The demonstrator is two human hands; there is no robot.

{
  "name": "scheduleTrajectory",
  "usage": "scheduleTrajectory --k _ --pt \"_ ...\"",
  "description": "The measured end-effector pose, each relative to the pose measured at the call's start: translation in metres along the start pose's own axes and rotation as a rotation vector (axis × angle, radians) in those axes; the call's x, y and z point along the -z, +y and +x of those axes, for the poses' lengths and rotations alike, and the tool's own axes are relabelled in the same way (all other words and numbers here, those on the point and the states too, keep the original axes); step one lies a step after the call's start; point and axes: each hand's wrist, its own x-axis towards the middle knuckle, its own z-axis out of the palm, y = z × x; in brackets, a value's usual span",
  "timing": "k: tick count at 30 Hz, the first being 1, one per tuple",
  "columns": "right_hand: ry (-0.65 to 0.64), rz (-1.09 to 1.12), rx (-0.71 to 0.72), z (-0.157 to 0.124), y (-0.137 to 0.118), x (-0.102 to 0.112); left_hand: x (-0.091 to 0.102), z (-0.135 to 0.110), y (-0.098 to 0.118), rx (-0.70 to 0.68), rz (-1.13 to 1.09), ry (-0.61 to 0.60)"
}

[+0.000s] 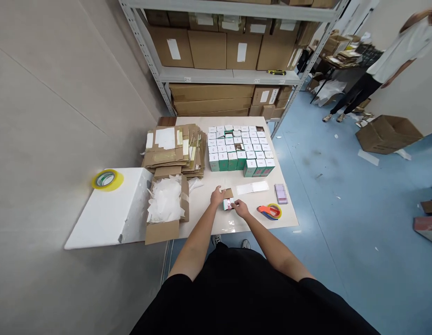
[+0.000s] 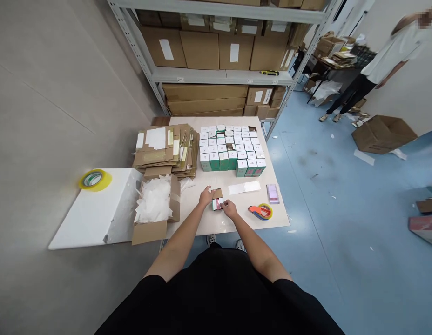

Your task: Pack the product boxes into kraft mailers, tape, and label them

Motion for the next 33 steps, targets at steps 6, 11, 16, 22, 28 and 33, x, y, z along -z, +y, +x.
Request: scheduleTrajectory --k 6,11,16,22,28,33 --pt "0.043 -0.067 -0.001 0.001 -0.004 -0.008 -0.019 0.003 -0.009 0.225 0.008 0.073" --pt "0.071 -0.166 0.002 0.002 -0.014 -0.008 -0.018 0.000 -0.002 0.057 0.088 0.154" --pt "0.058 -0.185 -0.030 0.003 -0.022 -0.002 -0.012 -0.007 -0.004 -0.110 0.094 -0.031" --pt "0.009 -0.196 -0.007 0.005 -0.028 0.004 -0.002 -0.011 -0.014 -0.187 0.039 -0.076" --pt "-0.038 -0.016 0.017 0.011 -0.023 0.012 0.005 -0.010 -0.024 -0.188 -0.289 -0.118" --pt "-0.122 0.240 -0.034 0.013 -0.014 0.015 0.013 -0.010 -0.033 -0.154 -0.375 -0.153"
